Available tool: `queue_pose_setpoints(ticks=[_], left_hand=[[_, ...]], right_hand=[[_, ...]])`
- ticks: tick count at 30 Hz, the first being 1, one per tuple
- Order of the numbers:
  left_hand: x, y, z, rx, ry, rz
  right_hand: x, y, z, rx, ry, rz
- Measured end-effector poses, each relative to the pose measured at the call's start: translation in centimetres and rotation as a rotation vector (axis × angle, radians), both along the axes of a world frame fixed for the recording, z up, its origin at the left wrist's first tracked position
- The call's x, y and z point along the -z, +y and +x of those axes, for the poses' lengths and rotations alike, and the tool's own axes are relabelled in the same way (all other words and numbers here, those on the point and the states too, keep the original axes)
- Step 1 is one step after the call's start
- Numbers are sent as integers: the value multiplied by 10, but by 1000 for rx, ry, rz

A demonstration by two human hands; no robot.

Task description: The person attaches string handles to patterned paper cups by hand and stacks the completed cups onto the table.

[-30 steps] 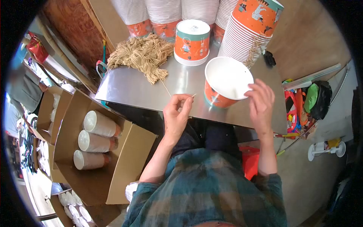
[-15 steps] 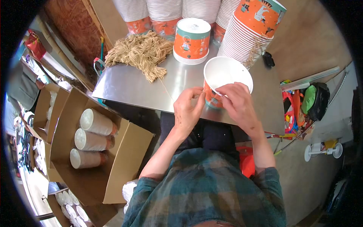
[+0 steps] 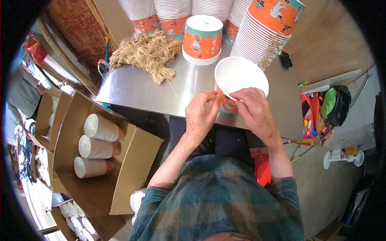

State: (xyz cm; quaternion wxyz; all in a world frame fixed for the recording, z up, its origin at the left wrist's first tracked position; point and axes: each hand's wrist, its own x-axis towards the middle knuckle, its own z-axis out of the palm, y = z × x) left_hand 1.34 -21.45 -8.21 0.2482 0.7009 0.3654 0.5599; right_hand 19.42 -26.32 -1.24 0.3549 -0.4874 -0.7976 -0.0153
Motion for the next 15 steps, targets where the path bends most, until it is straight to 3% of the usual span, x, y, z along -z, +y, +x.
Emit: queue_pose_setpoints(ticks=[11,15], left_hand=[[-1,4,9,-8,-30,20],[-2,5,9,-15,26,61]], right_hand=[[-5,2,5,-21,-5,-1],[-17,18,12,16,27,-209]])
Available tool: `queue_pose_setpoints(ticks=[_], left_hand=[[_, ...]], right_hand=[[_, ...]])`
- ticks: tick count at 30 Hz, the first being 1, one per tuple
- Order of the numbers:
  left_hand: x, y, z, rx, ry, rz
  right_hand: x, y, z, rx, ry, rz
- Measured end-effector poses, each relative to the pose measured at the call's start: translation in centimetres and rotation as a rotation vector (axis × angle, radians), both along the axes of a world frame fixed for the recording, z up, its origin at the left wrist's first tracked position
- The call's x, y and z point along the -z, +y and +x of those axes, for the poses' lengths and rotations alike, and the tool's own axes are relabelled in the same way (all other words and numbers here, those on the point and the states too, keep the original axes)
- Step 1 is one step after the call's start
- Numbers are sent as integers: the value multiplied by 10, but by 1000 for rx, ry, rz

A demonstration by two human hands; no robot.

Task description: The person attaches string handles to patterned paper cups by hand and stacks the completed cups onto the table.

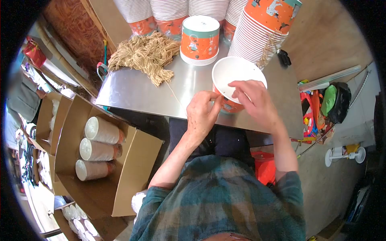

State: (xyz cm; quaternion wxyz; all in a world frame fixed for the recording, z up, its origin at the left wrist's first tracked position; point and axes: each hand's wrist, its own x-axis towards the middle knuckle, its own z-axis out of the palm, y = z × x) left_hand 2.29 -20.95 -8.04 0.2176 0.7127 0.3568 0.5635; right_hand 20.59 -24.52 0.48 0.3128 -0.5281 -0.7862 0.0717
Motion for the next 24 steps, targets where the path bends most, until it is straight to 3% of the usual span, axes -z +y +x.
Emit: queue_pose_setpoints(ticks=[1,5,7,13,17,19,20,21,24], left_hand=[[0,0,1,-5,5,13],[0,1,-1,1,40,35],[1,2,-2,-15,68,56],[1,3,-3,-27,127,94],[0,0,-8,29,73,41],[2,-5,-15,54,55,-239],[3,-7,-19,125,8,-405],[5,-7,-23,127,10,-403],[16,-5,-30,270,-145,-625]], right_hand=[[-3,8,3,-4,6,-92],[8,40,15,-188,25,-46],[3,45,15,-324,97,-315],[-3,49,13,-291,64,-454],[5,49,23,-186,18,-362],[9,49,27,40,-205,30],[8,48,30,159,-250,39],[4,46,29,160,-249,40],[-2,38,24,145,-51,-15]])
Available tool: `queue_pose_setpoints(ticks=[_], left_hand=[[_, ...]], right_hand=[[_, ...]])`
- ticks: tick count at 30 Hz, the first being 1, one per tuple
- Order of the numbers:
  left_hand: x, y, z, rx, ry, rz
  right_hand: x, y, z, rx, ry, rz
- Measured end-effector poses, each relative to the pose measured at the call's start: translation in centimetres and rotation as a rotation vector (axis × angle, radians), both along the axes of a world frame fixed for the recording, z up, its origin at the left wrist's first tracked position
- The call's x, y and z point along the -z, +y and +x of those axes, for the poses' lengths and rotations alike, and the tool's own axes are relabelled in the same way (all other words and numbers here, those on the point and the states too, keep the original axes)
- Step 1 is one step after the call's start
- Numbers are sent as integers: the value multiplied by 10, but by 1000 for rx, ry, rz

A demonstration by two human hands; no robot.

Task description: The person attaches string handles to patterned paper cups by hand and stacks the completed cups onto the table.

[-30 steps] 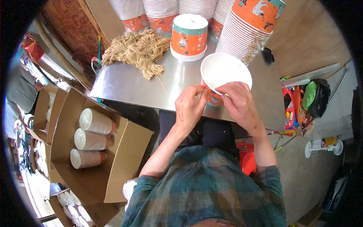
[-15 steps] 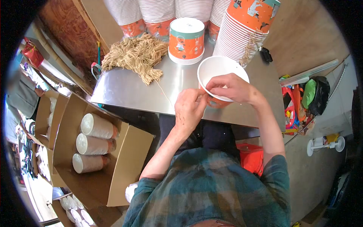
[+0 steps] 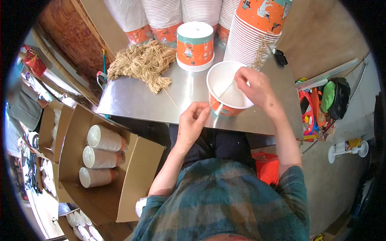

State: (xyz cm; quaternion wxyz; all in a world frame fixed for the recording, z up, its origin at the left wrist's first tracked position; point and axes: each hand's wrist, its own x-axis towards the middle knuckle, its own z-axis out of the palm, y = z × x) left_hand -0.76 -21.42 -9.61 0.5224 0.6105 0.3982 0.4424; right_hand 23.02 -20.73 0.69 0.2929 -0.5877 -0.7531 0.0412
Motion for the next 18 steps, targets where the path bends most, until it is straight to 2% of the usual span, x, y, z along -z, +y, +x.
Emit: queue_pose_setpoints(ticks=[2,5,7,9,13,18], left_hand=[[5,1,-1,45,-162,-61],[4,3,-3,79,-209,-126],[-3,3,-5,120,-220,-133],[-11,3,-6,164,-232,-143],[-19,5,-8,268,-271,-237],[-16,9,-10,331,-260,-236]], right_hand=[[-1,-5,-11,76,306,95],[14,-22,-37,-32,358,247],[18,-35,-47,-345,41,390],[28,-44,-61,-446,-22,422],[35,-52,-57,-295,-211,545],[38,-57,-49,-229,-295,578]])
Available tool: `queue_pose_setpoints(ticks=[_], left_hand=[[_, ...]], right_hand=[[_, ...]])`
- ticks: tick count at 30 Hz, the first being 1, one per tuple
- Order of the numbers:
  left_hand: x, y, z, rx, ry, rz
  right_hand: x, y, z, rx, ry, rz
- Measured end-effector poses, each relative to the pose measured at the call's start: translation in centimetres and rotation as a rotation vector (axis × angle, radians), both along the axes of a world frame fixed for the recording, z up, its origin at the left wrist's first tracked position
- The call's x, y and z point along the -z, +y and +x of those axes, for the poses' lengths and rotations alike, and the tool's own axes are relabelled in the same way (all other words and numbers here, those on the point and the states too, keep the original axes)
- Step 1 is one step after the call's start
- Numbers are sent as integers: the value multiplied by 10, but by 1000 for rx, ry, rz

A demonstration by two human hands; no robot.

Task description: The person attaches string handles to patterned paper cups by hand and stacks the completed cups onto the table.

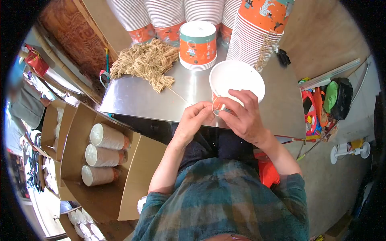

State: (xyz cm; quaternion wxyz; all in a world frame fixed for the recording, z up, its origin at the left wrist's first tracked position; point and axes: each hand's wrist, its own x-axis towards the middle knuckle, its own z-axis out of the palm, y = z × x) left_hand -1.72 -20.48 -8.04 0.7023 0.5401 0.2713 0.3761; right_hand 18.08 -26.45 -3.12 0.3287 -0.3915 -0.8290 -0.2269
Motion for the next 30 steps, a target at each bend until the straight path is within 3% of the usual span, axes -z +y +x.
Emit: queue_pose_setpoints(ticks=[3,9,11,12,14,15,18,24,30], left_hand=[[-4,-1,0,28,-66,-59],[-1,-6,3,-85,113,130],[-1,-9,5,-421,460,783],[-1,-8,6,-418,461,785],[-1,-4,9,-687,458,1276],[-1,-3,9,-683,458,1281],[1,4,10,-754,406,1606],[9,12,5,-739,407,1733],[12,11,2,-766,413,1732]], right_hand=[[1,-1,2,18,-15,15],[-5,0,4,33,30,2],[-15,3,3,31,97,-17],[-21,6,1,25,135,-39],[-29,19,-1,-8,158,-85],[-30,29,0,-5,161,-81],[-35,61,4,-177,39,-309],[-38,99,7,-473,-205,-655],[-48,99,10,-454,-252,-765]])
